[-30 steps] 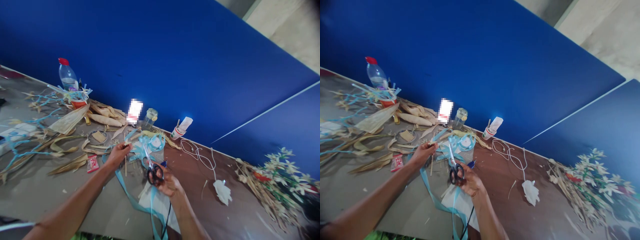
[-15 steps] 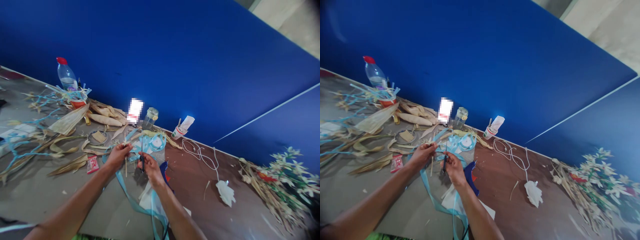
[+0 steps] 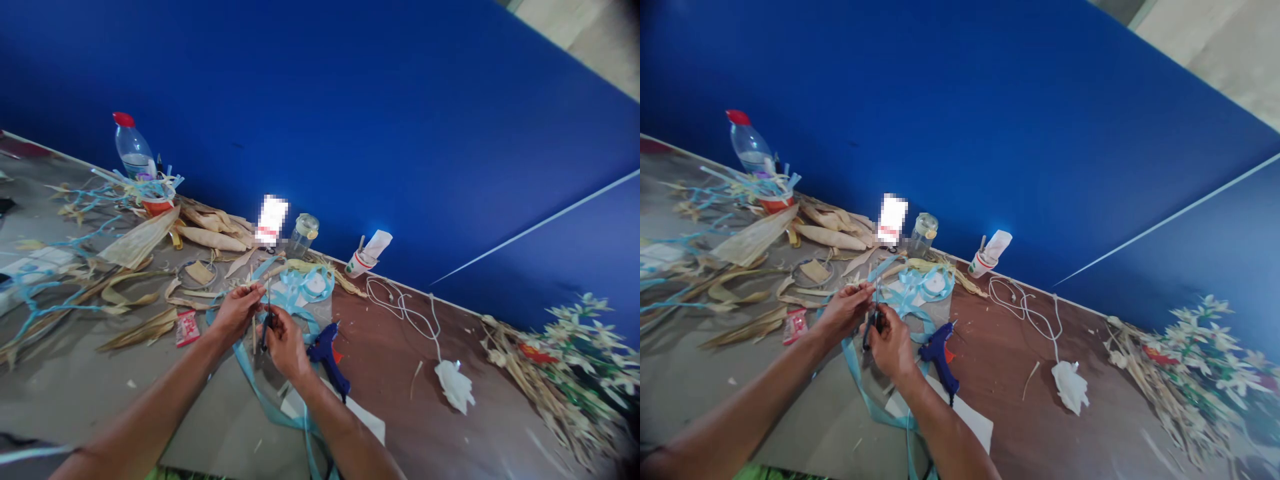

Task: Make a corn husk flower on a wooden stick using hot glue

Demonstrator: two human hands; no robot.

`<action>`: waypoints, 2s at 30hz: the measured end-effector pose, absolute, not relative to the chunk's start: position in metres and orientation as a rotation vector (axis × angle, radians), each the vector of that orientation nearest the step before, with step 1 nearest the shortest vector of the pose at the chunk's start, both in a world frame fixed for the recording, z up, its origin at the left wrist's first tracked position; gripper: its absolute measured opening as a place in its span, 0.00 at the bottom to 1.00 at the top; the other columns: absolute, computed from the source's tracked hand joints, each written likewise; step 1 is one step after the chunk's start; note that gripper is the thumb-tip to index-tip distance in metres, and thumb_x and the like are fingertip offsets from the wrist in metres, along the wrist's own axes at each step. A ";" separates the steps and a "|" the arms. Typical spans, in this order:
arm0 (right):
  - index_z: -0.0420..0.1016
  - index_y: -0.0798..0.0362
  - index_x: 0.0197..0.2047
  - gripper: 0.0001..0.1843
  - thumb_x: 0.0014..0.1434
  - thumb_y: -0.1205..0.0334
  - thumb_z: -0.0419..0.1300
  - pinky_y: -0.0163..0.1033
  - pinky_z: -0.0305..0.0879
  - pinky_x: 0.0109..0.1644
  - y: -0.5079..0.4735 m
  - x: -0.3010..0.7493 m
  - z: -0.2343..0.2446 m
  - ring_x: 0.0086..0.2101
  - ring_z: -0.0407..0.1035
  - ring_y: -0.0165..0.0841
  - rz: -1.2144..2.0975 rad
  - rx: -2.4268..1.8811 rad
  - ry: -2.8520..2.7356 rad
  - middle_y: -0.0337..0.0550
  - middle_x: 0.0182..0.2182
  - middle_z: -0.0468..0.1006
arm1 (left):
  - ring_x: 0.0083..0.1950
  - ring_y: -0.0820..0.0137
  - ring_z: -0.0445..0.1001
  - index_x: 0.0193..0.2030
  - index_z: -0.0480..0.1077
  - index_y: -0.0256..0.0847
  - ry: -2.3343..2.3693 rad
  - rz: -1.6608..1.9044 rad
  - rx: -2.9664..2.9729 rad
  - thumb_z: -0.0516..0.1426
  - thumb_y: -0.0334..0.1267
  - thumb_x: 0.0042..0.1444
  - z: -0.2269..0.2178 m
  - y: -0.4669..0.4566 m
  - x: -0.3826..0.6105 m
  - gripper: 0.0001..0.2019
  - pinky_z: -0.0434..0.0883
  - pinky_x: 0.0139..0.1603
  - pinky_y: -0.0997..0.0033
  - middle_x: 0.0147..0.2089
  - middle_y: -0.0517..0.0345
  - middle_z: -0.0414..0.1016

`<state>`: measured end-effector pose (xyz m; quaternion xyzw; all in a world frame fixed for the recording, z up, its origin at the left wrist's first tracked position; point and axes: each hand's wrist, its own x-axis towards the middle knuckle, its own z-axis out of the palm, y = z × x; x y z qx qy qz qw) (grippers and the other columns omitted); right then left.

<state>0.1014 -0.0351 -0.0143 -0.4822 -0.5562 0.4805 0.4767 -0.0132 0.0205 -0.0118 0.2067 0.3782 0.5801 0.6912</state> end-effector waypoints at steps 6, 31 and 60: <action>0.71 0.55 0.46 0.19 0.50 0.63 0.60 0.33 0.67 0.34 -0.035 0.097 -0.021 0.29 0.68 0.29 1.132 -1.190 -1.358 0.40 0.30 0.74 | 0.17 0.82 0.62 0.23 0.72 0.34 0.818 1.274 0.476 0.70 0.38 0.31 -0.014 0.021 -0.012 0.14 0.62 0.20 0.81 0.17 0.66 0.67; 0.71 0.53 0.46 0.18 0.50 0.64 0.59 0.35 0.68 0.38 -0.035 0.096 -0.024 0.31 0.68 0.30 1.201 -1.149 -1.274 0.41 0.32 0.75 | 0.19 0.81 0.63 0.23 0.72 0.35 0.873 1.259 0.538 0.70 0.40 0.31 -0.014 0.018 -0.010 0.15 0.61 0.22 0.79 0.19 0.65 0.68; 0.72 0.52 0.42 0.16 0.47 0.64 0.61 0.33 0.65 0.33 -0.035 0.095 -0.024 0.28 0.66 0.29 1.274 -1.151 -1.176 0.38 0.29 0.73 | 0.18 0.80 0.64 0.22 0.70 0.36 0.891 1.259 0.613 0.69 0.41 0.33 -0.014 0.017 -0.011 0.14 0.60 0.21 0.79 0.18 0.65 0.67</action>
